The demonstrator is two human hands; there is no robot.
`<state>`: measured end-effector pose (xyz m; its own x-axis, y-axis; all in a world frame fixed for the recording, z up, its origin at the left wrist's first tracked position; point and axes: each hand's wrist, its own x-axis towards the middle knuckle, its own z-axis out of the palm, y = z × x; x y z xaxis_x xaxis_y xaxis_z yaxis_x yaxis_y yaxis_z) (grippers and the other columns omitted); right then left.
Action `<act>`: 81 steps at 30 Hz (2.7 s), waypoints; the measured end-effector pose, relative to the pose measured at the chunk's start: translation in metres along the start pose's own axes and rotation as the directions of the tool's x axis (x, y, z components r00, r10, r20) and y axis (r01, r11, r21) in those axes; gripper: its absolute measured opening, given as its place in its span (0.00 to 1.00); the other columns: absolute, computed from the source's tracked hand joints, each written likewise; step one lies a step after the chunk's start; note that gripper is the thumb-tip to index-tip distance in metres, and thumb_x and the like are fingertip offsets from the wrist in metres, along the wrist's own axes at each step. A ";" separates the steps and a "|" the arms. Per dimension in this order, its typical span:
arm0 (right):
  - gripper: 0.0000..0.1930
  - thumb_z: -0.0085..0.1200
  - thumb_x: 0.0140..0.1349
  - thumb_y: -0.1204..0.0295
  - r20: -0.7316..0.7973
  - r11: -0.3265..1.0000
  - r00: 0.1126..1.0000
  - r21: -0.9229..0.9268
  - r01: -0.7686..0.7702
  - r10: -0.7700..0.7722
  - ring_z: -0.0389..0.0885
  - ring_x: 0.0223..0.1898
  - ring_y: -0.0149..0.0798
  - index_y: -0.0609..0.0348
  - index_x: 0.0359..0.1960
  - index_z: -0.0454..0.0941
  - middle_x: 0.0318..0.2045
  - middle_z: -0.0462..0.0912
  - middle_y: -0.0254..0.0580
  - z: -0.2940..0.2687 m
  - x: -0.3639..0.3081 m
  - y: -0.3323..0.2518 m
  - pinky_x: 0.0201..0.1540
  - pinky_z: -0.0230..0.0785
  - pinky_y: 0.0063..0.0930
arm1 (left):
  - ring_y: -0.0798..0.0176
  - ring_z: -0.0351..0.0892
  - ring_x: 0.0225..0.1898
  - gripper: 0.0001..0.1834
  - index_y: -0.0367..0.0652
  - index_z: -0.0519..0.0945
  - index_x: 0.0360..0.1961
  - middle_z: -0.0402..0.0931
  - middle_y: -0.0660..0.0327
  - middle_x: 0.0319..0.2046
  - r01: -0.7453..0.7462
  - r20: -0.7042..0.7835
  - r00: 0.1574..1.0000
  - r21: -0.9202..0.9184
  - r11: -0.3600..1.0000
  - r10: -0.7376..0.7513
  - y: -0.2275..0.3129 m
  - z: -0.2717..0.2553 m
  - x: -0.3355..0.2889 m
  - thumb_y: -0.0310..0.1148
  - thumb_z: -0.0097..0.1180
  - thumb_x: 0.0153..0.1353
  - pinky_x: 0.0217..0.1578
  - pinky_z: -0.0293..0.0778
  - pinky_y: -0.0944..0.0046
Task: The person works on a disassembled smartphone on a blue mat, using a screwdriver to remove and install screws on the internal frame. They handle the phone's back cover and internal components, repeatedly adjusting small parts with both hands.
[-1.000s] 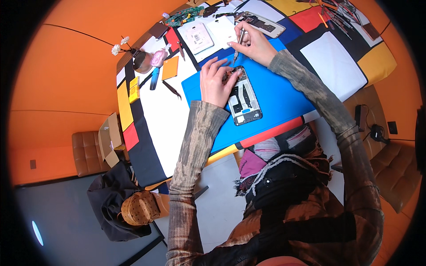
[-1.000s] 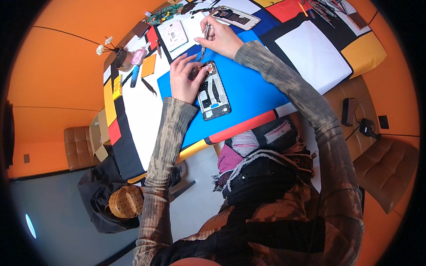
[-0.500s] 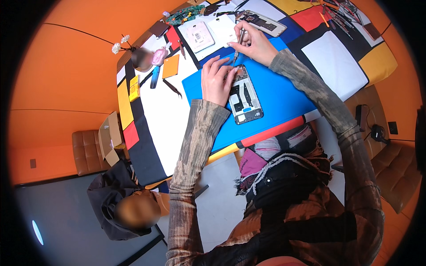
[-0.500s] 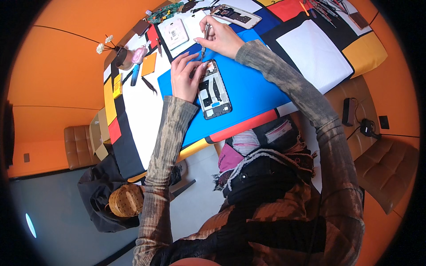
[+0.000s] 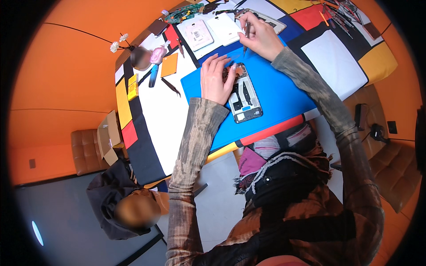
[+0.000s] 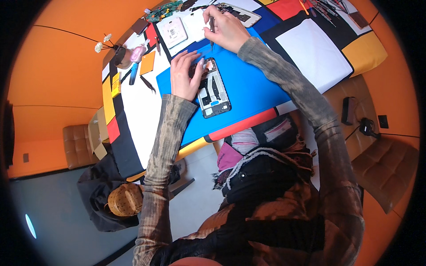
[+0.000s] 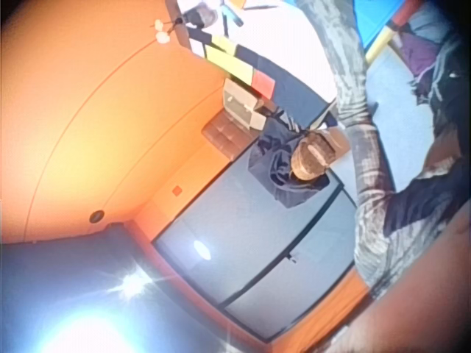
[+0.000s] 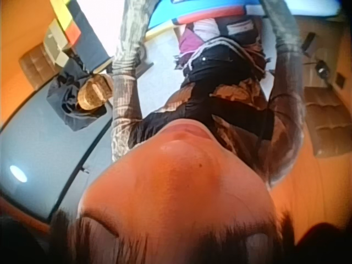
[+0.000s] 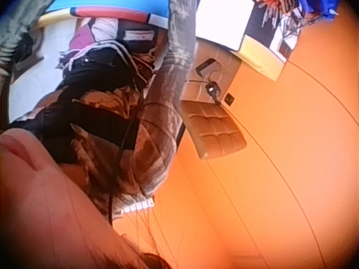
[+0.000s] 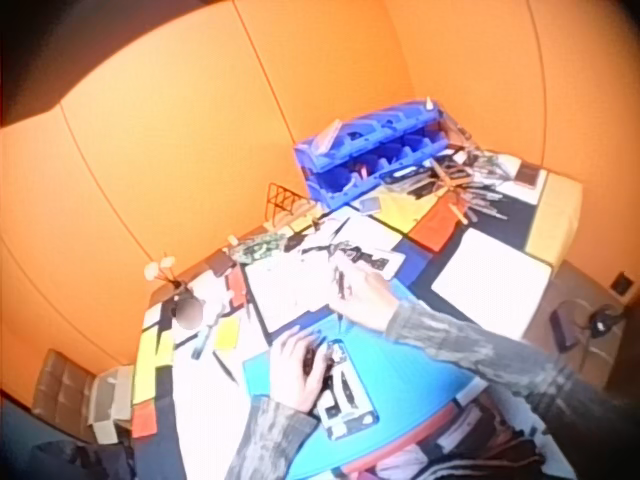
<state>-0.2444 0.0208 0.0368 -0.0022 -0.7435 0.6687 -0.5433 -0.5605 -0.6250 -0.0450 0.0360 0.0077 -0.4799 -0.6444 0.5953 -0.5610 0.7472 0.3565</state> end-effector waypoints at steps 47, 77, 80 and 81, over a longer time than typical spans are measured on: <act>0.13 0.60 0.55 0.71 0.083 0.997 0.996 0.073 0.019 -0.025 0.68 0.15 0.26 0.55 0.34 0.65 0.12 0.67 0.31 0.001 -0.028 -0.010 0.20 0.61 0.21 | 0.54 0.66 0.56 0.08 0.46 0.85 0.31 0.75 0.61 0.50 0.016 0.175 0.984 -0.245 0.969 0.028 -0.003 0.002 -0.002 0.34 0.66 0.49 0.57 0.63 0.57; 0.10 0.58 0.55 0.72 0.149 0.986 0.982 -0.107 0.131 -0.114 0.66 0.25 0.28 0.54 0.36 0.69 0.16 0.67 0.30 -0.002 -0.029 -0.009 0.26 0.61 0.23 | 0.55 0.69 0.55 0.12 0.43 0.83 0.38 0.77 0.59 0.48 0.167 0.078 0.985 -0.282 0.945 -0.151 -0.002 -0.002 -0.001 0.27 0.47 0.57 0.58 0.61 0.57; 0.10 0.58 0.55 0.72 0.155 0.982 0.980 -0.121 0.145 -0.126 0.66 0.25 0.29 0.54 0.36 0.69 0.15 0.67 0.30 -0.001 -0.029 -0.008 0.27 0.61 0.24 | 0.55 0.69 0.54 0.12 0.43 0.83 0.37 0.77 0.59 0.48 0.165 0.073 0.986 -0.266 0.950 -0.151 -0.003 -0.002 -0.001 0.27 0.48 0.57 0.58 0.61 0.57; 0.10 0.58 0.55 0.72 0.157 0.980 0.979 -0.127 0.154 -0.133 0.65 0.25 0.29 0.54 0.36 0.69 0.14 0.67 0.30 -0.001 -0.029 -0.008 0.27 0.61 0.24 | 0.55 0.69 0.54 0.11 0.43 0.83 0.37 0.77 0.59 0.48 0.165 0.073 0.986 -0.260 0.951 -0.151 -0.003 -0.002 -0.001 0.27 0.48 0.57 0.58 0.61 0.57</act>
<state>-0.2411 0.0473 0.0224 0.2019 -0.7101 0.6745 -0.6396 -0.6172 -0.4582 -0.0416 0.0343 0.0070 -0.4376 -0.7602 0.4802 -0.4372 0.6466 0.6251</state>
